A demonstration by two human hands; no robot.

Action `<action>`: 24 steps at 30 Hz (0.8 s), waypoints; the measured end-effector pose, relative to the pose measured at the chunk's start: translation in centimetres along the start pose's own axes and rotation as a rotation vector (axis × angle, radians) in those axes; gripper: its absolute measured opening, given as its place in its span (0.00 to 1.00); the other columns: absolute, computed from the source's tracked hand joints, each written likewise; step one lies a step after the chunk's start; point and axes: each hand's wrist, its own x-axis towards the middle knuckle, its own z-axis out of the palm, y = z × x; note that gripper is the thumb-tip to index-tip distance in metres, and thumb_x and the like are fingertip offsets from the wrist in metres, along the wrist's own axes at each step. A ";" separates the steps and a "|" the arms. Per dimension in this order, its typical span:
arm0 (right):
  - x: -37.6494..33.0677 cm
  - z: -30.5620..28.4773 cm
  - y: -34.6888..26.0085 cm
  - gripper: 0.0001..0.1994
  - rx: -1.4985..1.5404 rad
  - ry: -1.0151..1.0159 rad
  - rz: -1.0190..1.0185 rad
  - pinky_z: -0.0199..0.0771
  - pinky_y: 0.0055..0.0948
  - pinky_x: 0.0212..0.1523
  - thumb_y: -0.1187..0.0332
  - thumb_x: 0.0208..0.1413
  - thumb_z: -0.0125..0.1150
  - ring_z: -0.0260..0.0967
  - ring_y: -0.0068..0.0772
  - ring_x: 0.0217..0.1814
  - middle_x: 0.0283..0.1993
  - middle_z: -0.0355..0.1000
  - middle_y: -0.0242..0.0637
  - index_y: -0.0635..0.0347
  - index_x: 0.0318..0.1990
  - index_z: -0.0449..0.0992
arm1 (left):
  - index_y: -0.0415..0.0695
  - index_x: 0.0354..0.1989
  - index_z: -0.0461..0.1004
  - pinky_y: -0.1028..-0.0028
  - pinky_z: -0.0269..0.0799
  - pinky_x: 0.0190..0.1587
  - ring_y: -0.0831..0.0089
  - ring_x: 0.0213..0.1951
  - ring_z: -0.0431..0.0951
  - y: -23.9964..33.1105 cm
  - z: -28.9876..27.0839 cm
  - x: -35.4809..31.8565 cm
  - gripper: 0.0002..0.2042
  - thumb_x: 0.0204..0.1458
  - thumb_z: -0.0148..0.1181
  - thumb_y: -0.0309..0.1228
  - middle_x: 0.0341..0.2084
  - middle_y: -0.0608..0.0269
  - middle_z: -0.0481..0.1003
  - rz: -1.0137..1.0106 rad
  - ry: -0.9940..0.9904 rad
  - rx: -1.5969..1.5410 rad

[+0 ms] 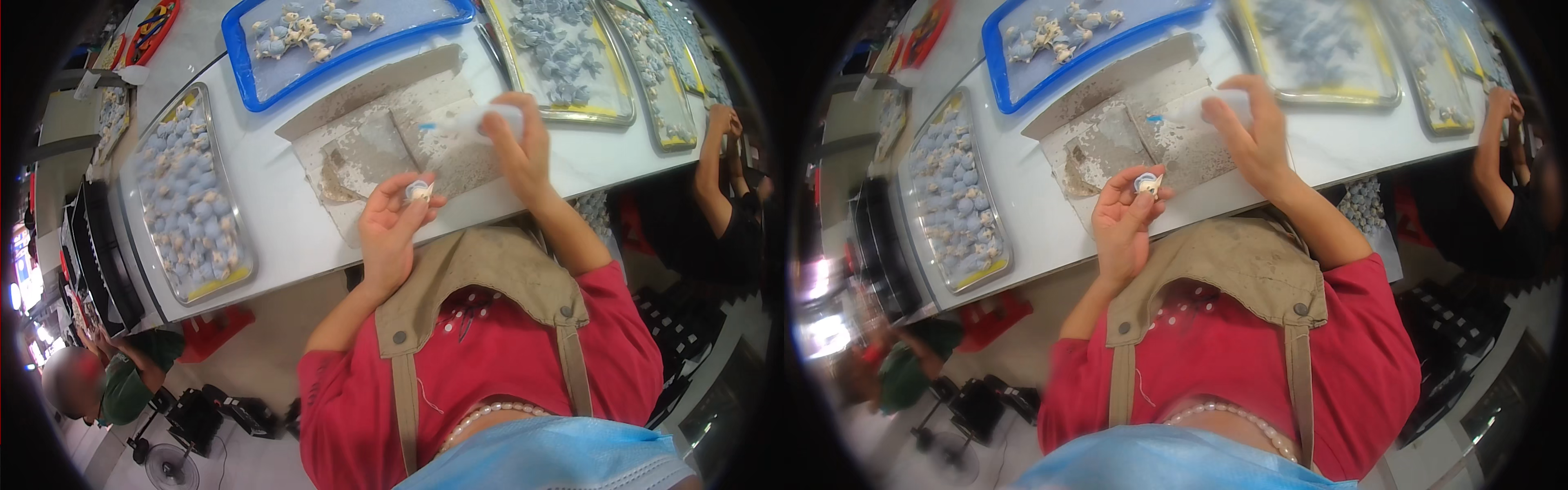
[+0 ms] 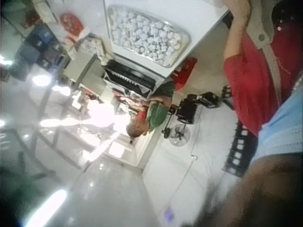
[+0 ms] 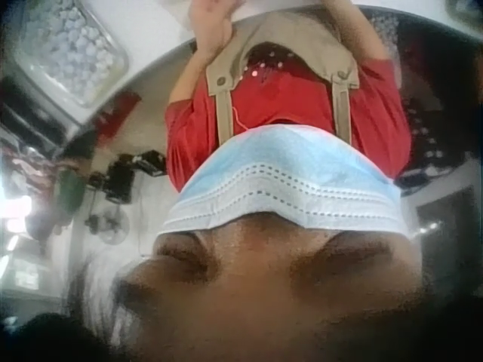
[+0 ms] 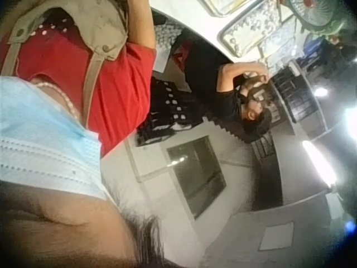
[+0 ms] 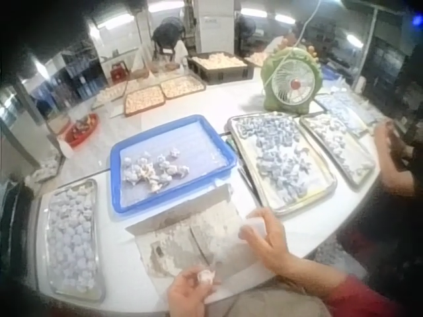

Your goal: The person glues small toy figurines onto their bases using a glue bottle, then organizes the assembled figurines into plastic trays.

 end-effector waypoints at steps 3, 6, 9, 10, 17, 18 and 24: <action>0.9 0.5 1.2 0.13 -0.035 -0.032 0.055 0.67 0.27 0.40 0.64 0.54 0.56 0.69 0.28 0.35 0.32 0.72 0.38 0.64 0.41 0.67 | 0.38 0.50 0.63 0.81 0.73 0.39 0.72 0.41 0.75 0.5 0.4 -0.2 0.17 0.51 0.54 0.22 0.48 0.51 0.69 0.051 -0.084 0.038; 1.3 -0.5 1.5 0.11 -0.367 -0.057 -0.098 0.65 0.29 0.41 0.64 0.54 0.56 0.67 0.32 0.37 0.31 0.71 0.37 0.63 0.39 0.70 | 0.38 0.50 0.63 0.81 0.73 0.39 0.72 0.40 0.75 0.5 0.2 0.1 0.17 0.51 0.55 0.23 0.48 0.50 0.69 0.108 -0.163 -0.001; 2.5 -3.5 2.1 0.07 -0.520 0.053 -0.282 0.65 0.30 0.41 0.68 0.52 0.55 0.66 0.38 0.37 0.31 0.71 0.36 0.62 0.34 0.73 | 0.39 0.50 0.64 0.77 0.69 0.40 0.72 0.41 0.74 1.0 0.0 0.2 0.16 0.52 0.53 0.21 0.49 0.55 0.69 0.082 -0.121 0.026; 3.3 -5.0 2.5 0.06 -0.663 0.125 -0.374 0.65 0.31 0.41 0.70 0.52 0.55 0.66 0.39 0.37 0.32 0.72 0.36 0.61 0.33 0.74 | 0.39 0.50 0.64 0.77 0.69 0.40 0.72 0.41 0.74 0.9 0.1 0.3 0.16 0.52 0.53 0.21 0.49 0.55 0.69 0.081 -0.125 0.025; 8.1 -10.9 4.1 0.08 -0.927 0.086 -0.458 0.66 0.30 0.42 0.76 0.47 0.56 0.66 0.37 0.41 0.36 0.73 0.34 0.56 0.37 0.75 | 0.38 0.50 0.65 0.81 0.72 0.39 0.73 0.40 0.75 -0.1 1.0 0.7 0.16 0.52 0.54 0.21 0.47 0.53 0.71 -0.009 -0.108 0.038; 8.3 -10.8 4.2 0.08 -0.900 0.039 -0.439 0.66 0.32 0.41 0.77 0.45 0.56 0.66 0.39 0.39 0.33 0.73 0.35 0.56 0.34 0.75 | 0.38 0.50 0.65 0.81 0.71 0.39 0.74 0.39 0.75 -0.3 1.1 0.7 0.16 0.52 0.54 0.21 0.47 0.53 0.71 -0.020 -0.120 0.036; 8.3 -10.6 4.6 0.06 -0.876 0.022 -0.405 0.67 0.30 0.36 0.77 0.43 0.56 0.68 0.37 0.35 0.29 0.72 0.34 0.57 0.31 0.73 | 0.36 0.50 0.64 0.78 0.69 0.42 0.72 0.40 0.74 -0.8 1.7 1.1 0.16 0.51 0.54 0.20 0.48 0.55 0.69 -0.029 -0.139 0.116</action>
